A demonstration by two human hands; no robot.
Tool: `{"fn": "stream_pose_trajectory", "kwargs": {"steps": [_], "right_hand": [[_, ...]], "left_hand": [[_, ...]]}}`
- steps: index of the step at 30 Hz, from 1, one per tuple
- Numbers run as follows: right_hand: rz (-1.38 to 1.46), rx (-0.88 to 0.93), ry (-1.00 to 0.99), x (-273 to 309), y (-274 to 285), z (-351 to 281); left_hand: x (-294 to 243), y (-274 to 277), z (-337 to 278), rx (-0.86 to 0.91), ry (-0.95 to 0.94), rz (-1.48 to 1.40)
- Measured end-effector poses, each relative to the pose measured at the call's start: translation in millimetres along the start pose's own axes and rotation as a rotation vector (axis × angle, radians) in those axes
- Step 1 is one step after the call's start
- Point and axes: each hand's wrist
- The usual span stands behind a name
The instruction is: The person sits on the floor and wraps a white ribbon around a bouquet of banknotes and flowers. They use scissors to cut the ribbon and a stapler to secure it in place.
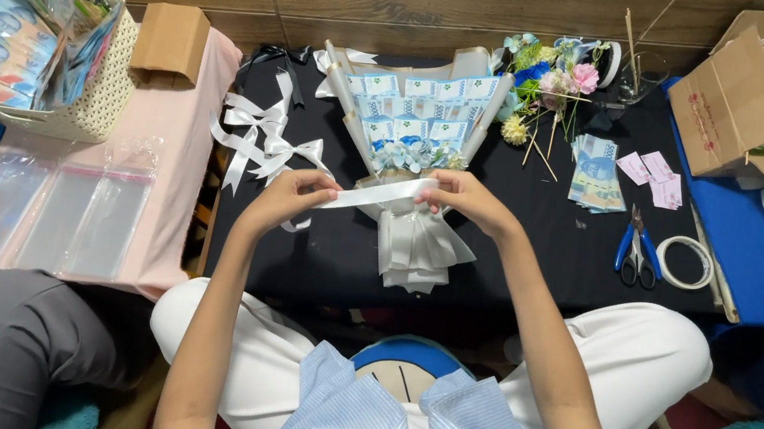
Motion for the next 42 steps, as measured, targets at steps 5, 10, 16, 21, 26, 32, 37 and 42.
{"fn": "stream_pose_trajectory", "kwargs": {"steps": [5, 10, 16, 21, 26, 32, 37, 42], "right_hand": [[-0.249, -0.091, -0.070, -19, 37, 0], [-0.395, -0.257, -0.098, -35, 61, -14], [-0.356, -0.404, -0.089, -34, 62, -37], [-0.318, -0.474, -0.121, -75, 82, -37], [-0.267, -0.498, -0.133, -84, 80, -39], [-0.154, -0.525, -0.142, -90, 89, -51], [-0.114, -0.531, -0.122, -95, 100, -52], [-0.091, -0.519, 0.038, -60, 94, -52]], "left_hand": [[24, -10, -7, -0.024, 0.057, 0.066], [56, -11, -13, -0.070, 0.134, 0.093], [90, -3, -17, -0.167, 0.165, 0.077], [113, 0, -19, -0.299, 0.230, -0.015], [110, -8, -22, -0.370, 0.255, -0.292], [101, -8, -27, -0.328, 0.261, -0.398], [105, -8, -22, -0.351, 0.242, -0.414], [83, 4, -19, -0.448, 0.135, -0.492]]}}
Point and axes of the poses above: each hand's wrist, its own z-axis towards the middle knuckle, its own y-axis out of the back of the hand, x = y × z, and after that the axes turned 9 degrees about z, right-handed
